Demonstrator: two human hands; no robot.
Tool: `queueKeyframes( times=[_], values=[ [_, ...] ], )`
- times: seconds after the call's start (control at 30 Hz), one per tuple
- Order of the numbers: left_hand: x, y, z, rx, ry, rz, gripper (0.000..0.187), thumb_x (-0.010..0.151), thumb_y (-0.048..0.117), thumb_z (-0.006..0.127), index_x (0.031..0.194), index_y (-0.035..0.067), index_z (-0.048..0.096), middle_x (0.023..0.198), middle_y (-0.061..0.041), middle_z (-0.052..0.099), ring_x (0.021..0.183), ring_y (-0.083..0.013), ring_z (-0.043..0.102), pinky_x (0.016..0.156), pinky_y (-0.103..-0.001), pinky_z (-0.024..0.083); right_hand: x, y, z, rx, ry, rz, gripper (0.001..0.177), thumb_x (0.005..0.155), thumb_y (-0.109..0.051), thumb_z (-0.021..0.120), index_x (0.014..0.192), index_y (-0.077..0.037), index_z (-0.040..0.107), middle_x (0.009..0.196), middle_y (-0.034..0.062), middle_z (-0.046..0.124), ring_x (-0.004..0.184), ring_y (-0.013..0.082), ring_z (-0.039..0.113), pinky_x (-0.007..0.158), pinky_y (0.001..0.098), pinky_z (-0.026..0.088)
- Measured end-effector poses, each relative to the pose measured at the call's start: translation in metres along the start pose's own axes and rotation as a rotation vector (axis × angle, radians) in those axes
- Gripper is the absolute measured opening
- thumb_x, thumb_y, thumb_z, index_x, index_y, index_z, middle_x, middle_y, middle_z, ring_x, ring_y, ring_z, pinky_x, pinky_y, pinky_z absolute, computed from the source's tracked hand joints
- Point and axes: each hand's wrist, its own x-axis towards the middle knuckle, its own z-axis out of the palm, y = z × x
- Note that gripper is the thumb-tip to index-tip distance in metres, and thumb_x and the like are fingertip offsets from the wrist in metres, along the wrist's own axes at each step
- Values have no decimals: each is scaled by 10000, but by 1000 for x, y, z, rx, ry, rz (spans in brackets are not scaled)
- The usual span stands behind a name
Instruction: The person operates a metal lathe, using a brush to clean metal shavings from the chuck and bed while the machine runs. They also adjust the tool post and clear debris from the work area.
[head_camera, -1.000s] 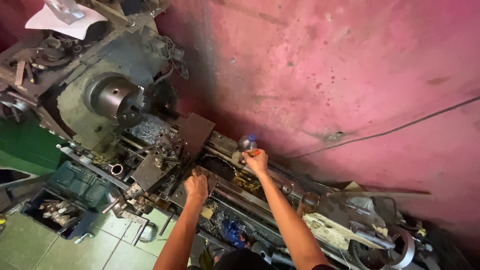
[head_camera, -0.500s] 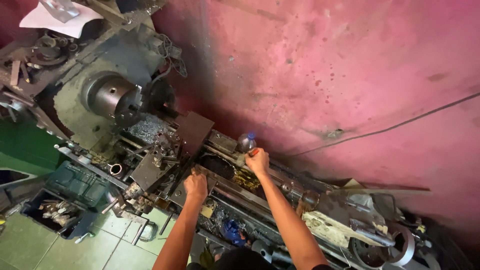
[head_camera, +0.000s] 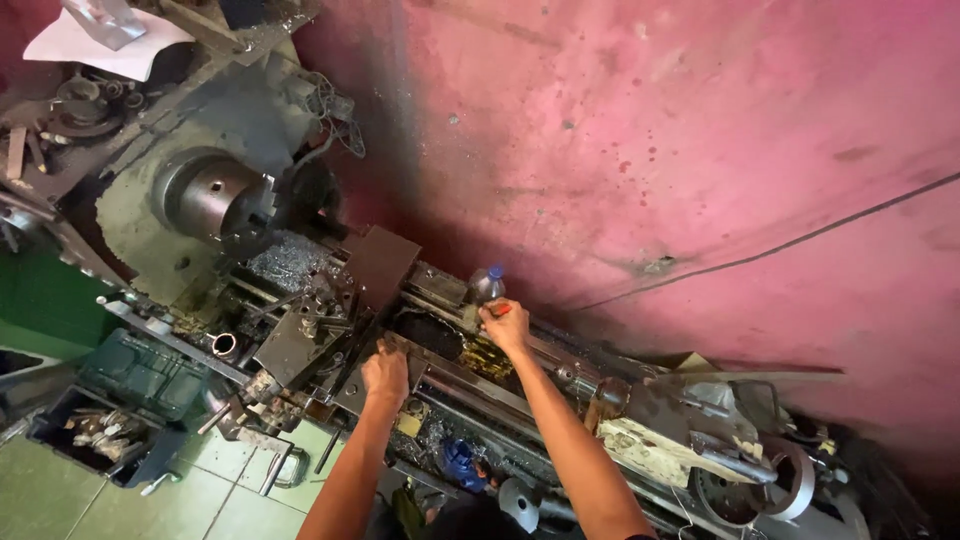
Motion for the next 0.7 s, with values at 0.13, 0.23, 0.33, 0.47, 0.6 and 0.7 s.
queueKeyframes(
  times=[0.13,0.23,0.33,0.47,0.6,0.7],
  values=[
    [-25,2,-49,-19,-59,-10,506,690,217,862,1167,93,749,1511,-252,533,1037,-403,715,762,-526,603,12,28,0,-7,8,14,183,807,-142,808,964,-49,791,858,206,771,710,269,768,629,365,632],
    [-29,0,-66,32,-96,24,755,555,367,977,1211,76,742,1529,-266,497,1021,-411,713,737,-544,608,16,20,0,-169,35,-17,194,798,-185,832,938,-55,795,852,206,774,822,409,754,669,491,615],
    [-24,-3,-65,46,-115,54,829,522,395,1002,1233,73,722,1533,-267,491,1037,-416,709,736,-556,615,18,25,7,-133,38,29,176,814,-269,824,962,-179,801,860,86,792,770,221,779,722,386,635],
    [-24,-5,-49,23,-155,49,688,651,354,921,1246,81,707,1500,-243,535,1072,-384,714,800,-508,618,3,26,13,-2,87,42,154,796,-172,839,929,-107,796,870,166,779,800,304,767,663,392,617],
    [-47,-3,-95,-23,-154,33,467,752,247,826,1183,92,734,1404,-212,629,1018,-368,741,808,-472,628,19,35,13,-33,168,63,157,787,-152,833,913,-74,783,848,176,773,747,291,771,680,378,612],
    [-77,-2,-158,-21,-175,43,362,799,221,726,1149,128,733,1340,-179,679,1020,-335,747,821,-451,624,-1,18,18,-70,175,95,206,768,-196,856,935,-93,794,873,166,781,866,343,764,692,432,615]
  ],
)
